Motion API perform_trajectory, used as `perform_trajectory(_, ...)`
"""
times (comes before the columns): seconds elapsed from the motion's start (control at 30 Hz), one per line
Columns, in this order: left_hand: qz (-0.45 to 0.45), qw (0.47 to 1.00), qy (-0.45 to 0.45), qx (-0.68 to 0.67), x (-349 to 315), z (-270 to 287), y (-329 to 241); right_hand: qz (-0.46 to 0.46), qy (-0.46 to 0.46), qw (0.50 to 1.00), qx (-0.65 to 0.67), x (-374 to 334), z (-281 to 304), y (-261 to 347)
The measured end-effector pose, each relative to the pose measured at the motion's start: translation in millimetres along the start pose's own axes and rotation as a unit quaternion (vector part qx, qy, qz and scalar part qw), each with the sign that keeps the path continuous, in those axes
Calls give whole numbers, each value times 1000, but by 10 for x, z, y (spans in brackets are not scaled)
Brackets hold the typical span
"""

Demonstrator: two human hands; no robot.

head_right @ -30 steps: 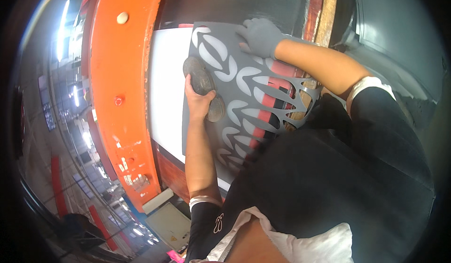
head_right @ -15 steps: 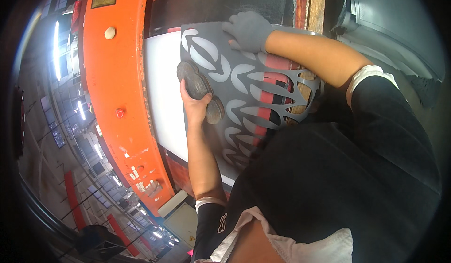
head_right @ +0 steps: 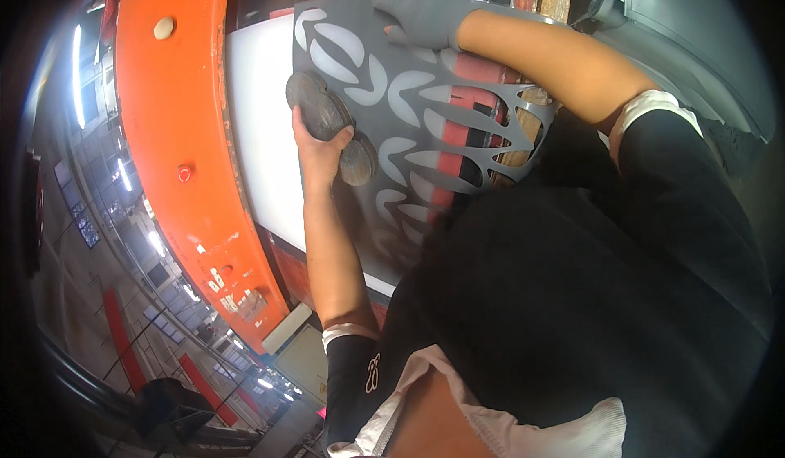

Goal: The person collects cut vinyl pieces from a pink basket and places them into a plastic bag. They then use a squeegee to press a large patterned vinyl sheet onto a backing and peel away the negative material, leaving the design on the backing. The finished sheet is stacked with others.

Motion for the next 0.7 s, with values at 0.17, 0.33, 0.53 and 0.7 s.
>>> perform_trajectory(0.17, 90, 975, -26, -202, 193, 59, 196, 7, -8, 1000, 2, 43, 72, 45)
perform_trajectory(0.33, 74, 991, -11, 107, 284, -24, -3, -40, 57, 997, -38, 45, -158, -15)
perform_trajectory(0.53, 90, 992, -4, 89, 290, -15, -93, -30, 62, 996, -56, 91, -285, -35)
perform_trajectory(0.7, 64, 995, -2, 74, 338, 13, -72, -27, 52, 997, -58, 109, -285, -32)
Point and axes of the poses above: each hand's wrist, its own x-axis towards the middle knuckle, its own z-axis out of the back of the hand, y = z × x, the point moved 8 cm from there along x, towards the middle knuckle, and after that the axes turned 4 degrees about z, right-handed, at the moved point
